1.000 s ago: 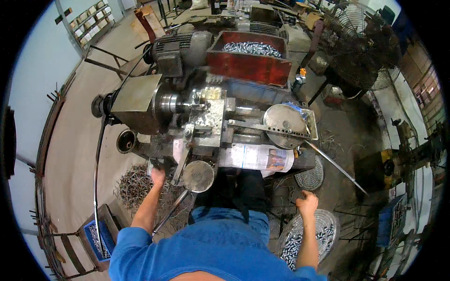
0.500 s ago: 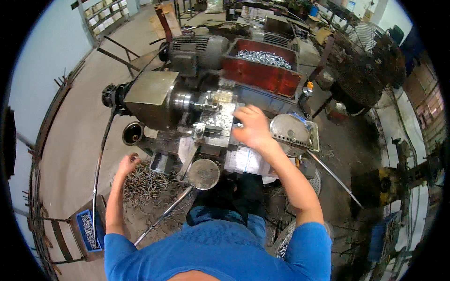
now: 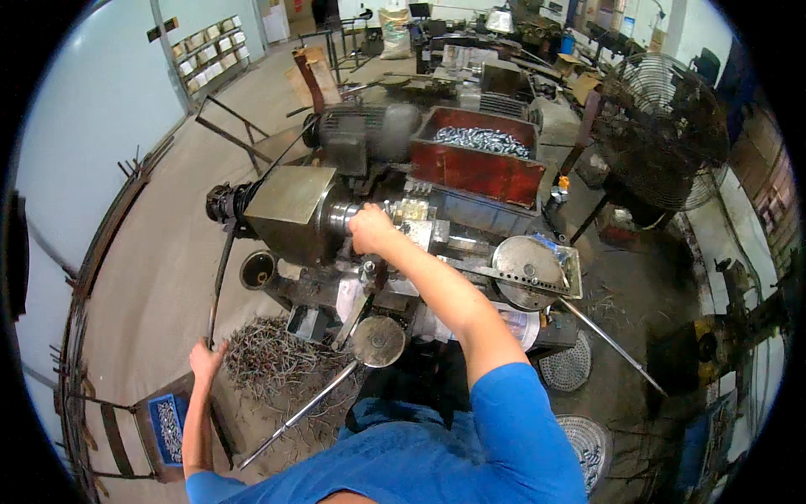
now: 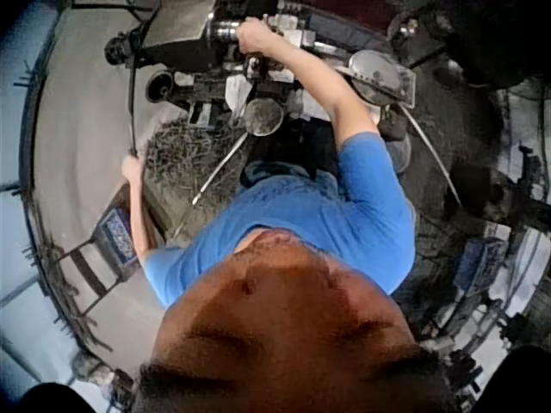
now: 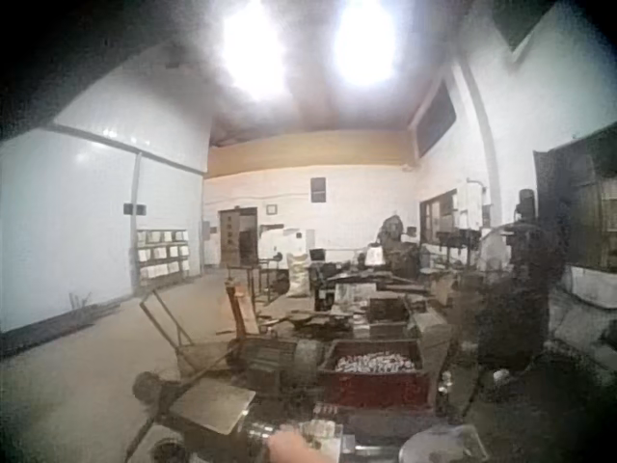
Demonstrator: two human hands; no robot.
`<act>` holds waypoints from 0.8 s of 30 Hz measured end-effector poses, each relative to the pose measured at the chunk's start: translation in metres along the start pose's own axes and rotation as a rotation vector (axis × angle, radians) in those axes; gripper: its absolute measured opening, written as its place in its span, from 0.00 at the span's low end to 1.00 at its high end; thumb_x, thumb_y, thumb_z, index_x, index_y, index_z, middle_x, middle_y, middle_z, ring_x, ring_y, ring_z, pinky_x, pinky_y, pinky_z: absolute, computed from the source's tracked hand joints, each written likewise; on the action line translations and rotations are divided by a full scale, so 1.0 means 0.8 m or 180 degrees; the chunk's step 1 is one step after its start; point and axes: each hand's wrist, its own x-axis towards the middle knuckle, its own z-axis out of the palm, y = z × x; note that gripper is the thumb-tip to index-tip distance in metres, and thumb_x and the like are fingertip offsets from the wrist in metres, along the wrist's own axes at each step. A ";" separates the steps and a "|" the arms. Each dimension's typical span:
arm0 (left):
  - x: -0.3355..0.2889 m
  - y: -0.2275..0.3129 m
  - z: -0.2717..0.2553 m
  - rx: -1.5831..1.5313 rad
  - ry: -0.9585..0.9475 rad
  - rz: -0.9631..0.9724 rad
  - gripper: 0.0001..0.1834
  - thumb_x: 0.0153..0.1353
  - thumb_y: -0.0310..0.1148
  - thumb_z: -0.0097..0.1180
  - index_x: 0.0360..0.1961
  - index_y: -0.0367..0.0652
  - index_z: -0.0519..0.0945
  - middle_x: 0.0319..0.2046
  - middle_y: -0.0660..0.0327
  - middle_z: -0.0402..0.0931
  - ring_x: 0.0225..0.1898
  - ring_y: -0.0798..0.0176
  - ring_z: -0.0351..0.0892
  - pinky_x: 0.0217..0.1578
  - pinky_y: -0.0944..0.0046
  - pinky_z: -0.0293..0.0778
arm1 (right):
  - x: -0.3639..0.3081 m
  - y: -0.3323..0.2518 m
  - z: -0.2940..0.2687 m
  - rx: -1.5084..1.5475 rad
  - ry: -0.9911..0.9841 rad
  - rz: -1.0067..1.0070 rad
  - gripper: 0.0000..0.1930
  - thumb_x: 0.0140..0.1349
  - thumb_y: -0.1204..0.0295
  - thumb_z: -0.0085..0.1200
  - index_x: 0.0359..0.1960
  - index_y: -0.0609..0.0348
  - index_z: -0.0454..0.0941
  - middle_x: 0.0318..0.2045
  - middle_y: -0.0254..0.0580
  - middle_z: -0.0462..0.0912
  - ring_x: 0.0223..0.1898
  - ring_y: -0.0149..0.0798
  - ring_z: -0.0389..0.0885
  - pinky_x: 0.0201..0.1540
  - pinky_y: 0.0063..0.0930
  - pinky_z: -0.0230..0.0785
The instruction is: The person operates a manual lathe by turning handles to move the tool carriage, picking up a small metal part from a basket, and placing it into the lathe chuck.
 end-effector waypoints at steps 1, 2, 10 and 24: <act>-0.008 0.008 0.008 -0.0125 -0.0065 0.0070 0.29 0.42 0.52 0.63 0.34 0.35 0.75 0.27 0.43 0.76 0.34 0.39 0.76 0.35 0.48 0.71 | 0.001 0.003 0.006 -0.0063 0.0108 -0.0006 0.11 0.33 0.68 0.58 0.21 0.58 0.82 0.27 0.48 0.82 0.39 0.47 0.77 0.46 0.34 0.68; -0.014 0.018 0.015 -0.0247 -0.0131 0.0145 0.29 0.42 0.52 0.64 0.33 0.35 0.75 0.27 0.43 0.77 0.33 0.39 0.76 0.34 0.47 0.71 | 0.000 0.006 0.011 -0.0074 0.0178 0.0066 0.10 0.33 0.68 0.58 0.20 0.58 0.81 0.27 0.48 0.81 0.38 0.47 0.77 0.46 0.34 0.68; 0.015 0.001 0.016 -0.1964 -0.1082 0.0105 0.11 0.52 0.29 0.58 0.23 0.32 0.72 0.14 0.56 0.72 0.13 0.63 0.74 0.15 0.62 0.69 | -0.046 0.013 -0.066 -0.0250 0.0532 0.0081 0.12 0.35 0.65 0.57 0.22 0.59 0.81 0.31 0.48 0.80 0.43 0.48 0.72 0.49 0.34 0.65; 0.012 0.007 0.012 -0.3004 -0.1414 -0.0062 0.10 0.57 0.30 0.56 0.32 0.33 0.72 0.21 0.60 0.72 0.18 0.65 0.74 0.20 0.67 0.73 | -0.266 0.129 -0.089 0.0616 0.1778 0.1056 0.26 0.33 0.71 0.54 0.42 0.58 0.79 0.54 0.53 0.70 0.48 0.50 0.73 0.51 0.38 0.66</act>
